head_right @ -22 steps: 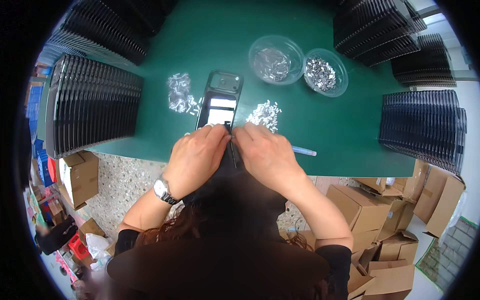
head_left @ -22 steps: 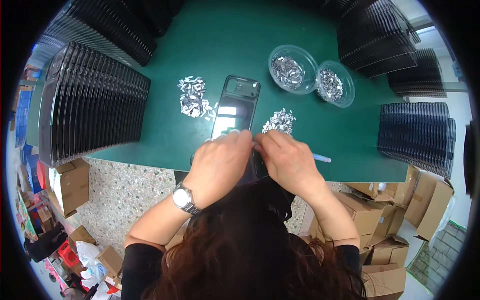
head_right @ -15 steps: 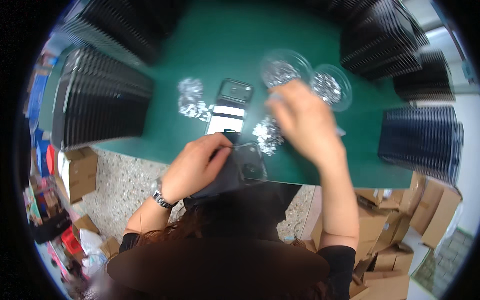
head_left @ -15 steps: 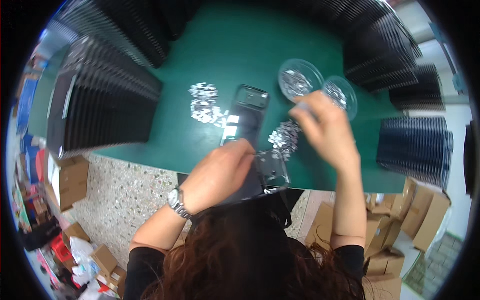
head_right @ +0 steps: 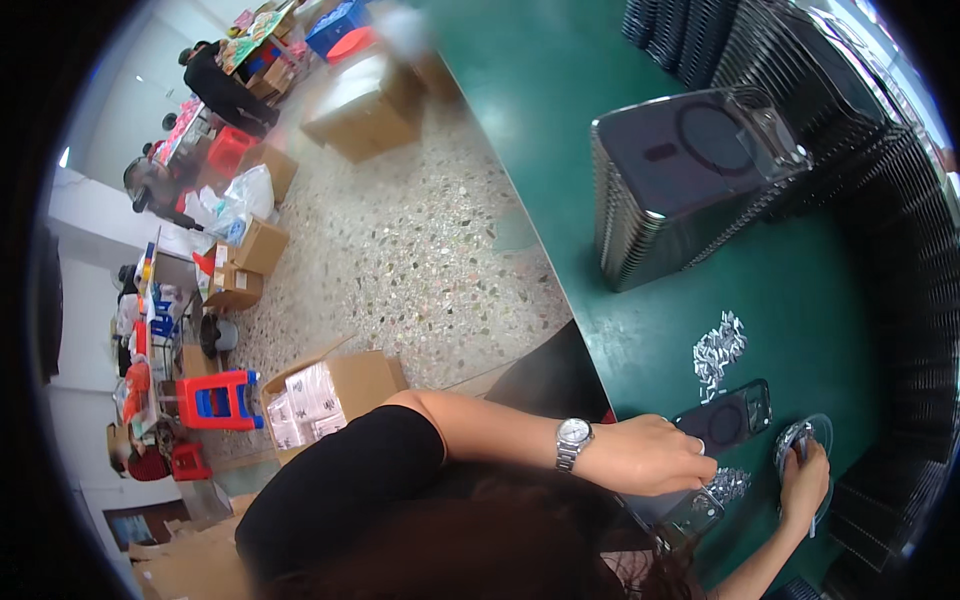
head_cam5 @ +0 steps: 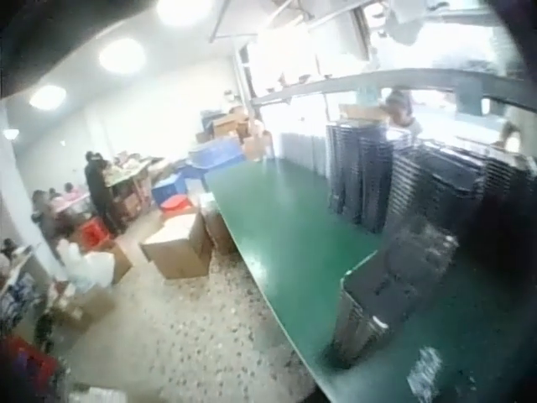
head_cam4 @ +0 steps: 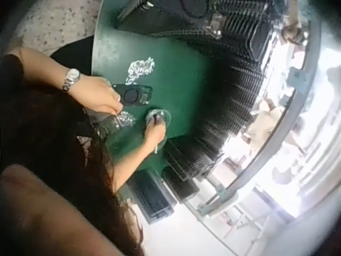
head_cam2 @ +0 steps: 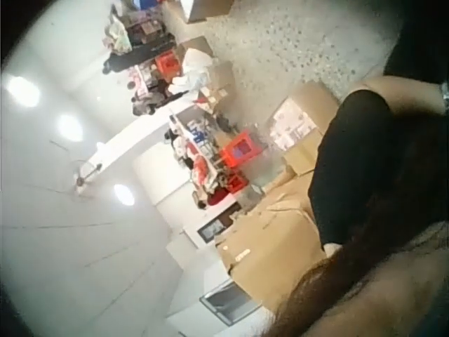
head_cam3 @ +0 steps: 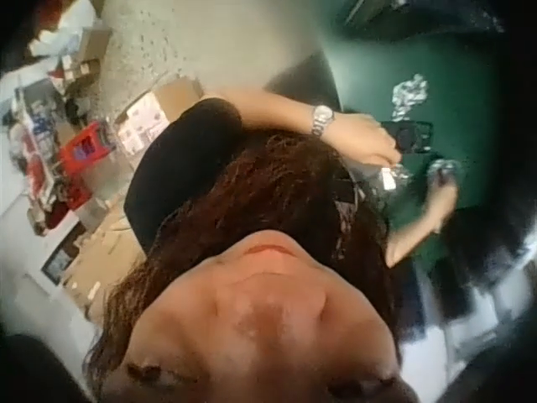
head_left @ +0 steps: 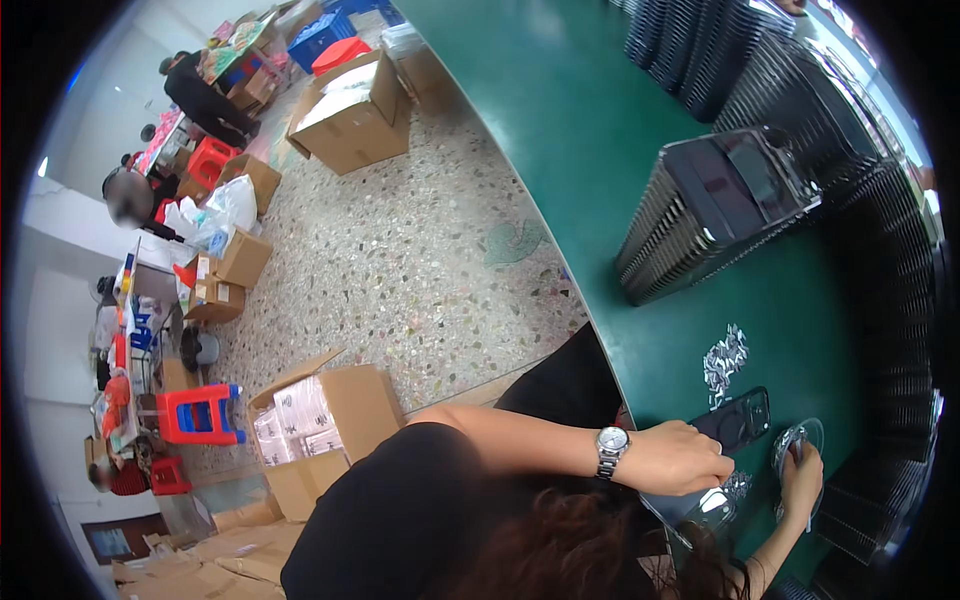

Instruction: The person is assembling small components onto clear and black phone cases at a manufacturing workstation.

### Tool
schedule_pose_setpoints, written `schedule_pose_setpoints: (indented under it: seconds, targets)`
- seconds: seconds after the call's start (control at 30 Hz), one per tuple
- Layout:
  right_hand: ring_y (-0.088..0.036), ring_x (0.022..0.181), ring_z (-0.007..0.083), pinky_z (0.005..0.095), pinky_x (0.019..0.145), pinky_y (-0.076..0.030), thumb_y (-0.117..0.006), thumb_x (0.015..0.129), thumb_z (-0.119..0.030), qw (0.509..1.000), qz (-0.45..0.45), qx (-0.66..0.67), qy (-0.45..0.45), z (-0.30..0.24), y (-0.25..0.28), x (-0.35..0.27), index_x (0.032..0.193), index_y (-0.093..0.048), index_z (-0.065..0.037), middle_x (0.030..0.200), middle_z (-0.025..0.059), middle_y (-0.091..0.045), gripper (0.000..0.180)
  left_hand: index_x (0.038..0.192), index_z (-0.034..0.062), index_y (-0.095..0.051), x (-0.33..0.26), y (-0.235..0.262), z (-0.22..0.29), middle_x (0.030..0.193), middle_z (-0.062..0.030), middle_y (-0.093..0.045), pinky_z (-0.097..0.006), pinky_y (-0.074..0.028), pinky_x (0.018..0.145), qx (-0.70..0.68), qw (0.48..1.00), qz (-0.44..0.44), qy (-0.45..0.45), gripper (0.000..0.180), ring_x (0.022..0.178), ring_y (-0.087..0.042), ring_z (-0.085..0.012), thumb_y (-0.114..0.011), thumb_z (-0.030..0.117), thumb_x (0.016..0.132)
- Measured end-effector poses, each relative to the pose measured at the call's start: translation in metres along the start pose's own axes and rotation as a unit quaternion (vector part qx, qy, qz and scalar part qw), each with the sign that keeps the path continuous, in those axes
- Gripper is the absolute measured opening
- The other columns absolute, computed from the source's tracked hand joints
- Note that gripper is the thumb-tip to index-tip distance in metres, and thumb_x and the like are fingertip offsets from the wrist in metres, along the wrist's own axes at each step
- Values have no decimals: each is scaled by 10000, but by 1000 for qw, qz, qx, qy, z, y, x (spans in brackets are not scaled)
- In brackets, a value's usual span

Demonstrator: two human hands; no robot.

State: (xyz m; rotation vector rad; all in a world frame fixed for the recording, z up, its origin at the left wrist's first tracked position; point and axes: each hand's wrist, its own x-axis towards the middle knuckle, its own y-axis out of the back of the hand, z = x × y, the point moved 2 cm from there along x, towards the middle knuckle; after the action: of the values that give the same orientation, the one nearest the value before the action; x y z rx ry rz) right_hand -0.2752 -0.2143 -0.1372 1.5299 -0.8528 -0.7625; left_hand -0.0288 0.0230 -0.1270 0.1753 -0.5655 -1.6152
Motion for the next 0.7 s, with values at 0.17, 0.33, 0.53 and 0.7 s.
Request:
schedule_pose_setpoints:
  seconds: [0.17,0.33,0.53,0.7]
  targets:
    - [-689,1071,456,488,917,-529,-704,942,-119,998,-61,-30,4,-8,3,12,1209,-674,60,1127,279,-714,323,1029,72,-665,-5,2,-8,910,-140,-699,-499,-550,721,-3,999,46,-3,171,823,-710,-371,-621,237,1019]
    - [-680,1021,465,462,882,-526,-668,978,-107,997,-58,-5,55,24,-6,25,1204,-638,82,1088,299,-697,296,1001,39,-664,-10,6,-8,878,-160,-714,-511,-549,716,-9,997,72,10,194,834,-715,-390,-625,230,1006]
    - [-645,905,353,406,861,-520,-616,1036,-109,994,-60,7,91,27,15,31,1154,-590,102,976,249,-660,244,944,-40,-645,-21,8,-14,833,-225,-713,-507,-575,714,6,993,120,13,212,818,-727,-417,-638,172,951]
    - [-686,796,247,361,727,-563,-788,992,-246,978,144,105,106,20,40,20,1106,-758,46,948,175,-772,315,936,-82,-640,-33,10,-21,836,-252,-715,-503,-595,695,15,990,135,43,196,821,-737,-435,-631,107,884]
